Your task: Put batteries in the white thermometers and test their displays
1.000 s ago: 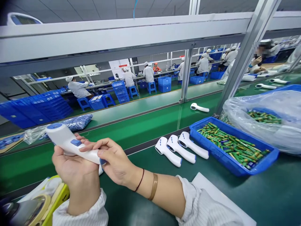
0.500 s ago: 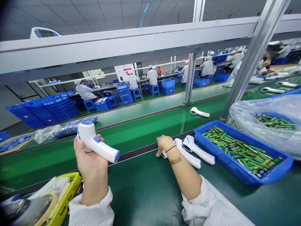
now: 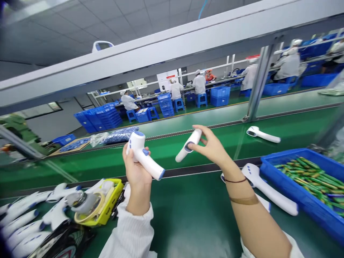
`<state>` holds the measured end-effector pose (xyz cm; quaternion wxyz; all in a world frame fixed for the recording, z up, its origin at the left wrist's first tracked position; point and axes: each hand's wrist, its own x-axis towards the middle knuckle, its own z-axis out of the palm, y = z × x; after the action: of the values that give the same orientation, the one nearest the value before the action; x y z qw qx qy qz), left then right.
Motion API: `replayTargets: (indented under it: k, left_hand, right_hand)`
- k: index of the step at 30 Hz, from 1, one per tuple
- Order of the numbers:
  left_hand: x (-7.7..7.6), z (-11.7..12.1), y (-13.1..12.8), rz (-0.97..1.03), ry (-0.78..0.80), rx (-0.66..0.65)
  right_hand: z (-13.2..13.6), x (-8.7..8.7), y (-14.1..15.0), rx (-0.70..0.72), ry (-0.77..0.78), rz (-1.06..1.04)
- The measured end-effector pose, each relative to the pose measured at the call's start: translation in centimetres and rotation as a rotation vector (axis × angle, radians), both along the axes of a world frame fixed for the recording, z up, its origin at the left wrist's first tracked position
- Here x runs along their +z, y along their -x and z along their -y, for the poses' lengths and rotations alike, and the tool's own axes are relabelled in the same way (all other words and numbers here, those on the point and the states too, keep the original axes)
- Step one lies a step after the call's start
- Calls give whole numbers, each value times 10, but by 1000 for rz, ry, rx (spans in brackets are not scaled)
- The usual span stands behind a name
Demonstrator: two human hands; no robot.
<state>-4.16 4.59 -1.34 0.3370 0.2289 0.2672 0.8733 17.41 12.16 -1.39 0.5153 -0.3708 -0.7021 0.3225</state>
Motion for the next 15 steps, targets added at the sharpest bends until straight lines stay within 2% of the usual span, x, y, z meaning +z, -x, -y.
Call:
replayTargets:
  k: [5,7,9,11,13,15]
  left_hand:
    - [-6,-6,-1,-21,89,-33]
    - [-9,-7,1,-68,175,-86]
    - [-10,-5,2,-224,272,-130]
    - [-8,0,1,-501,343,-41]
    - [-2,8,-2,-777,365,168]
    - [8,20,-4,-965,342,319]
  right_hand:
    - [-6,1,-1,-199,-88,-352]
    - [-9,2,-5,-253,-38,-556]
    - [-14,1,-10,-234,70,-772]
    - [-18,1,-14,-185,180,-926]
    - [-20,3,-16,-141,270,-992]
    - [-19,9,-17,-54,448,-1043]
